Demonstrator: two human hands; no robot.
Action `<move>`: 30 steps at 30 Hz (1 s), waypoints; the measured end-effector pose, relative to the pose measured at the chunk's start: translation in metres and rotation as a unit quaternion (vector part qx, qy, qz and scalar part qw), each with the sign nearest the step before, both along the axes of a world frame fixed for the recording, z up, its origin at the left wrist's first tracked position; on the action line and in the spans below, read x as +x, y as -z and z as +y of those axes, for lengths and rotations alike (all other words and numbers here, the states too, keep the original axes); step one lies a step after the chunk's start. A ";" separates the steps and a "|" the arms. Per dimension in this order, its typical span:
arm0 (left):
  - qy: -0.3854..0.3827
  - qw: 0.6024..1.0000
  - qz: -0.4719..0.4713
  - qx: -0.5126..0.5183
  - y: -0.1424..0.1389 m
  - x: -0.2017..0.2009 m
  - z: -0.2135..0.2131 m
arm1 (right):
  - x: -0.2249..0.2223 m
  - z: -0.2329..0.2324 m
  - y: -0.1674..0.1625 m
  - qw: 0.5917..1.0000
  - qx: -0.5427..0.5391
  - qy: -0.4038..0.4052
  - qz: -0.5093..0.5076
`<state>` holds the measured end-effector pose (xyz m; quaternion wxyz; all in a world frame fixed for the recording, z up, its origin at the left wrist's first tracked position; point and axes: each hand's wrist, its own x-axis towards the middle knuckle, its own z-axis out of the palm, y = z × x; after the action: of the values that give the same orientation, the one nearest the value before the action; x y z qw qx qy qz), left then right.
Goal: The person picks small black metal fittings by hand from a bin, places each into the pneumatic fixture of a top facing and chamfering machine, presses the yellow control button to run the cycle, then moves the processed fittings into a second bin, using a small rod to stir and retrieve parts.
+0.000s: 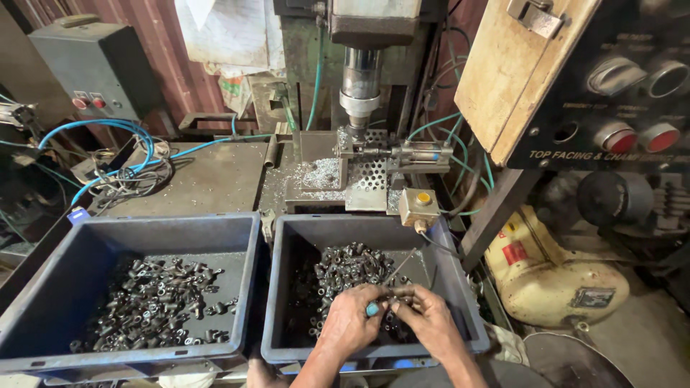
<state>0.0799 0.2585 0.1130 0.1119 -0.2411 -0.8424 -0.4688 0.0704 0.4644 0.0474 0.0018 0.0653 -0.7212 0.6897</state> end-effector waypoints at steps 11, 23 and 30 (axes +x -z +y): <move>-0.057 0.992 -0.083 0.076 -0.011 0.001 -0.001 | -0.006 0.030 0.018 0.978 -0.199 0.037 -0.052; -0.119 0.991 -0.060 0.025 0.010 -0.019 0.003 | -0.023 0.091 0.027 0.970 -0.062 0.184 0.144; -0.136 0.983 0.078 -0.099 -0.042 -0.067 -0.016 | -0.011 0.089 0.016 0.978 0.011 0.188 0.090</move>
<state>0.0134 0.2425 0.1549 0.2155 -0.1702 -0.8981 -0.3436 0.0594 0.5536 0.0316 0.1957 -0.0095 -0.7247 0.6606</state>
